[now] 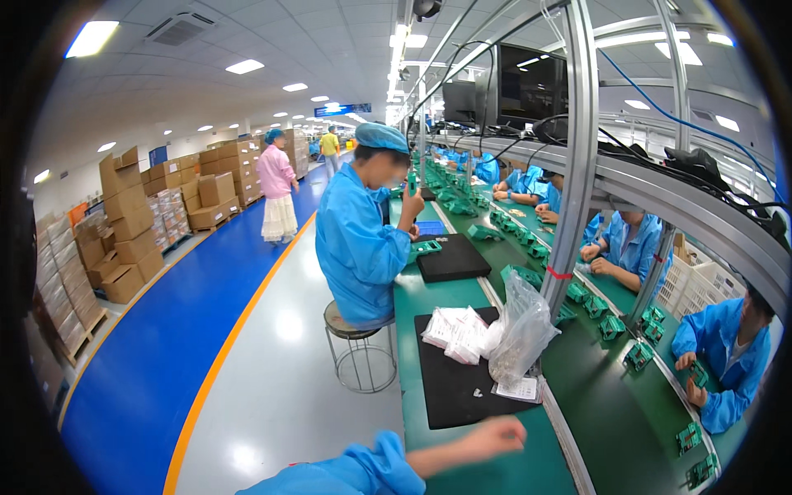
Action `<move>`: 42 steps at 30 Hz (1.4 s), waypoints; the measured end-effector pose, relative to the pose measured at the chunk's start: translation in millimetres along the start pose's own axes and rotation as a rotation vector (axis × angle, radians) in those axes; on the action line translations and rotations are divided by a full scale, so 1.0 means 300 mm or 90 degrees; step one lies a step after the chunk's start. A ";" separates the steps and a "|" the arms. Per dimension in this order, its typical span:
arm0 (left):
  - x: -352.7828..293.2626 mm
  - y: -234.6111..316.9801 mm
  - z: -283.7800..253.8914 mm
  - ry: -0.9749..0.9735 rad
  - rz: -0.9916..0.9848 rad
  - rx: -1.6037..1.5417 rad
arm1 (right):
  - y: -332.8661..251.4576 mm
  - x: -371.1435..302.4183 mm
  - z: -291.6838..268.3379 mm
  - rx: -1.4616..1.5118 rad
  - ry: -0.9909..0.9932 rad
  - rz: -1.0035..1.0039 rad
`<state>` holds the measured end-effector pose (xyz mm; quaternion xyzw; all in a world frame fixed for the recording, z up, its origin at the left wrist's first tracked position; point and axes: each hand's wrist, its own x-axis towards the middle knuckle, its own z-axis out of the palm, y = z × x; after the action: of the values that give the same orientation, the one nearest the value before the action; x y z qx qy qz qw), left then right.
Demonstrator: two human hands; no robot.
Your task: The person assembles internal components into a green electronic housing by hand on a factory production line.
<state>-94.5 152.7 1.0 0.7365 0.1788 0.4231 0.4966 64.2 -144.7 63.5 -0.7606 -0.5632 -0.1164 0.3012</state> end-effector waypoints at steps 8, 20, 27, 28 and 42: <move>-0.147 0.153 0.560 -0.368 -0.386 -0.557 | 0.019 -0.014 0.210 0.279 0.187 -0.006; -0.208 0.058 0.545 -0.317 -0.438 -0.572 | 0.015 -0.010 0.241 0.312 0.170 0.111; -0.197 0.080 0.537 -0.313 -0.425 -0.496 | 0.045 -0.005 0.242 0.361 0.163 0.189; -0.192 0.091 0.534 -0.308 -0.468 -0.531 | 0.051 -0.007 0.243 0.367 0.151 0.195; -0.155 0.037 0.526 -0.436 -0.451 -0.537 | 0.066 0.001 0.213 0.361 0.086 0.077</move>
<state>3.3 24.5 -33.4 0.4678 0.0608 0.0085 0.8817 72.4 -110.4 6.5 -0.6690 -0.5053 0.0134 0.5449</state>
